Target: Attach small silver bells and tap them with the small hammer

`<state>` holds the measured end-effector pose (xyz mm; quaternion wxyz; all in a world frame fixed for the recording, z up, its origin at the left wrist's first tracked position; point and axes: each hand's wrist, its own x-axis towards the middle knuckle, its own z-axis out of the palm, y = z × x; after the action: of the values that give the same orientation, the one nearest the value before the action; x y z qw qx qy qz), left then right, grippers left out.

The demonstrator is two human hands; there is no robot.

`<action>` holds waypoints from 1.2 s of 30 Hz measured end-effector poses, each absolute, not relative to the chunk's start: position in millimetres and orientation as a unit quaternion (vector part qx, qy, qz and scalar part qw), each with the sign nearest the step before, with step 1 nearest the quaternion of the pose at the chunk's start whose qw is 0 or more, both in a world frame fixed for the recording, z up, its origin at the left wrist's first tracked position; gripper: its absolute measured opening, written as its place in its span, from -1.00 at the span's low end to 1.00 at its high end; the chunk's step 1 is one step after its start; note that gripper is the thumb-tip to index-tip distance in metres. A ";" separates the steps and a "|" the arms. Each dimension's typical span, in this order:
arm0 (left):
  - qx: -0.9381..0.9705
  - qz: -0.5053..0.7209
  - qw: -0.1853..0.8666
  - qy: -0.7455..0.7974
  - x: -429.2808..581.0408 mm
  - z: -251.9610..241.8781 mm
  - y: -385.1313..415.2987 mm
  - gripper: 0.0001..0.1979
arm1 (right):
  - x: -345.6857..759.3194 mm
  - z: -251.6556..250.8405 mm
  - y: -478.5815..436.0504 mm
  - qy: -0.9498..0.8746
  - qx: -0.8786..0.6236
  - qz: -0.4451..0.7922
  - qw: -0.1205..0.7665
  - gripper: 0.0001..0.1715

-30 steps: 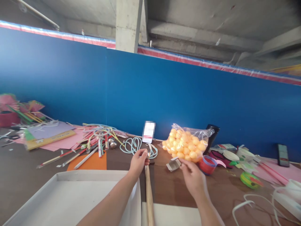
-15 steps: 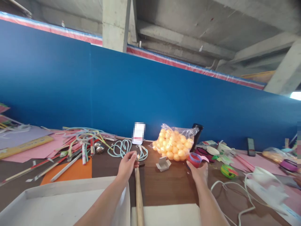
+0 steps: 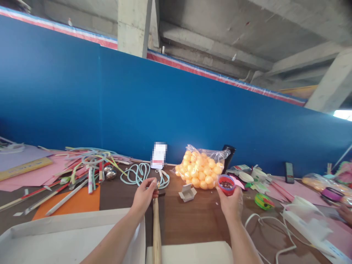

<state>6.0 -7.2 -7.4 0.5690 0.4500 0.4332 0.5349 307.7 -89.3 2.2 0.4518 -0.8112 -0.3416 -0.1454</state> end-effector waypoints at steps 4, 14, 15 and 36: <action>0.462 0.534 0.560 0.433 5.7 -5.8 -10.3 -0.55 | 274.7 11.2 -94.2 -0.434 -0.737 -0.161 0.492 -0.28; 0.469 0.539 0.554 0.427 7.3 -6.6 -11.0 -0.58 | 246.7 9.3 -92.4 -0.579 -0.593 -0.177 0.531 -0.42; 0.470 0.538 0.554 0.427 7.7 -6.4 -10.8 -0.59 | 246.6 9.4 -92.8 -0.584 -0.583 -0.183 0.534 -0.42; 0.497 0.520 0.542 0.434 8.0 -6.0 -11.8 -0.59 | 239.7 14.6 -108.4 -0.445 -0.720 0.077 0.527 -0.39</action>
<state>8.0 -11.8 -6.0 0.5423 0.4971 0.4338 0.5201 239.7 -108.4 14.6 0.5270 -0.7202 -0.4446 0.0767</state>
